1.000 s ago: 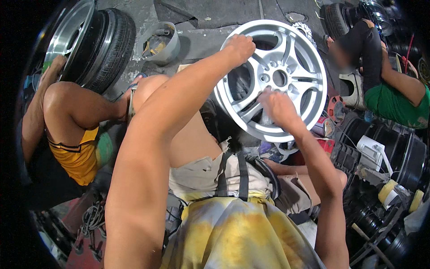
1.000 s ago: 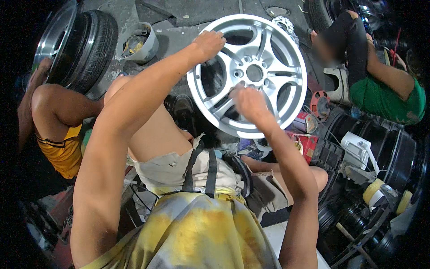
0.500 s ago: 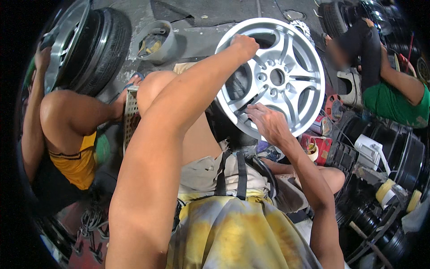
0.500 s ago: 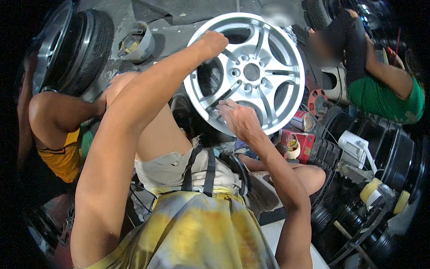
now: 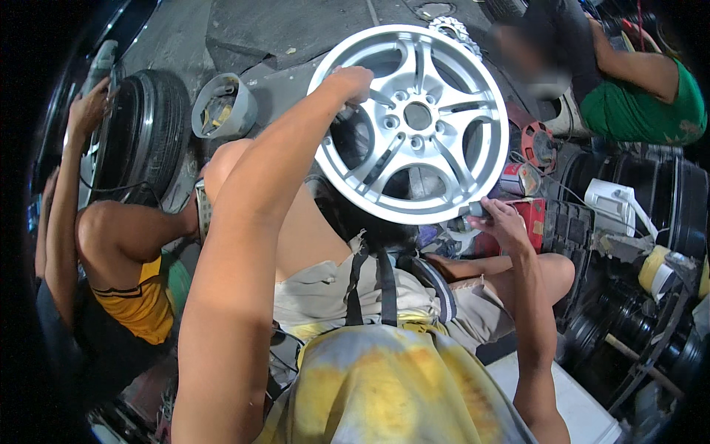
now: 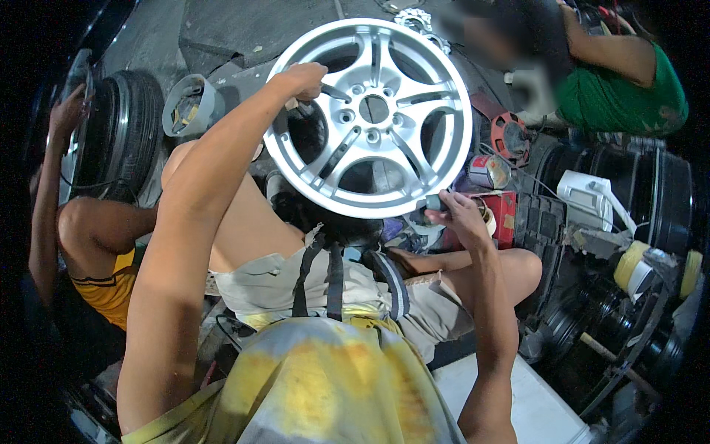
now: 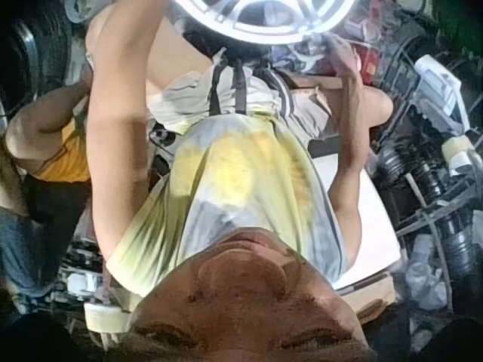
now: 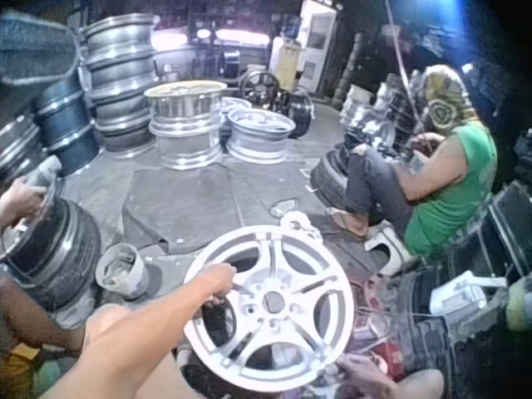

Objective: The person scrubs a silver car rim with a small abrasive pad while sitting on the floor. They repeatedly rub the spokes and inner barrel of the rim, rotating it to access different areas.

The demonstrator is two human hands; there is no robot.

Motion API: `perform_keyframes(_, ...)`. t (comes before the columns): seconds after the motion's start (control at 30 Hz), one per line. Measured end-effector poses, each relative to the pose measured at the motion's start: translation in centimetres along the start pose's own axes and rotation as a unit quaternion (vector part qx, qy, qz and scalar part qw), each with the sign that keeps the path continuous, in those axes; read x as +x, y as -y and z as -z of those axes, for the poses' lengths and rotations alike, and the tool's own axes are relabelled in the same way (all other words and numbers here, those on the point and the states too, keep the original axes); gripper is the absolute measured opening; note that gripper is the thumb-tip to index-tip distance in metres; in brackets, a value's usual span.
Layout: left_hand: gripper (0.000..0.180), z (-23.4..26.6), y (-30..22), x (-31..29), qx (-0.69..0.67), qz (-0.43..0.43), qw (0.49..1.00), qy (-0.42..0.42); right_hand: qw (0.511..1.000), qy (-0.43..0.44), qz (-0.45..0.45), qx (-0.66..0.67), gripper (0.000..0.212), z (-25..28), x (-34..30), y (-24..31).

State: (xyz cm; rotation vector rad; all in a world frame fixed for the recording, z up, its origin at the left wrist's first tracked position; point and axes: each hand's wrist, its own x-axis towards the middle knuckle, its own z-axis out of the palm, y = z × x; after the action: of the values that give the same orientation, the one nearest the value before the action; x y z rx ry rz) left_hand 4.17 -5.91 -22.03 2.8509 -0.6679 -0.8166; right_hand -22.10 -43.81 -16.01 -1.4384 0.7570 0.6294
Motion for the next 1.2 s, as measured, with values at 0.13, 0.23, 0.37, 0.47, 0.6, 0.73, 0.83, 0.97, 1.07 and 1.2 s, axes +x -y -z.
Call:
perform_keyframes(0.13, 0.031, -0.3, 0.1, 0.8, -0.013, 0.009, 1.000, 0.000, 0.999, 0.017, 0.030, 0.006, 0.038, -2.5, 1.6, -1.4)
perform_keyframes(0.23, 0.033, -0.2, -0.3, -0.1, -0.020, 0.028, 0.999, -0.022, 0.997, -0.056, 0.048, -0.035, 0.037, -2.4, 3.5, -2.1)
perform_keyframes(0.37, 0.036, -0.9, 0.7, -1.8, -0.034, 0.067, 0.994, 0.080, 0.976, -0.160, 0.118, -0.084, 0.032, -1.7, 6.2, 0.5)
perform_keyframes(0.47, 0.032, -0.4, -1.9, -4.6, -0.086, -0.003, 0.986, 0.142, 0.938, -0.230, 0.237, -0.101, 0.029, 2.9, 9.5, 2.4)
perform_keyframes(0.6, 0.031, -2.2, -2.1, -5.8, -0.103, 0.002, 0.981, 0.166, 0.755, -0.353, 0.442, -0.333, 0.034, 0.8, 8.7, 5.6)
perform_keyframes(0.73, 0.030, 0.3, -2.0, -5.7, -0.030, 0.043, 0.995, 0.085, 0.919, -0.182, 0.252, -0.244, 0.026, -7.6, 0.4, 7.0)
perform_keyframes(0.83, 0.035, 4.7, -5.6, -4.5, -0.090, 0.036, 0.995, -0.006, 0.878, -0.198, 0.376, -0.221, 0.018, -10.8, 1.1, 0.7)
perform_keyframes(0.97, 0.044, 5.7, -6.9, -2.4, -0.196, -0.001, 0.980, -0.038, 0.853, -0.217, 0.405, -0.249, 0.020, -14.1, -0.9, -4.8)
perform_keyframes(1.07, 0.040, 5.5, -7.7, -1.7, -0.152, -0.044, 0.986, -0.051, 0.865, -0.257, 0.360, -0.239, 0.020, -14.0, -1.8, -3.3)
perform_keyframes(1.2, 0.041, 8.4, -8.1, -1.9, -0.133, -0.008, 0.990, -0.048, 0.853, -0.246, 0.355, -0.294, 0.023, -14.0, -1.1, -2.3)
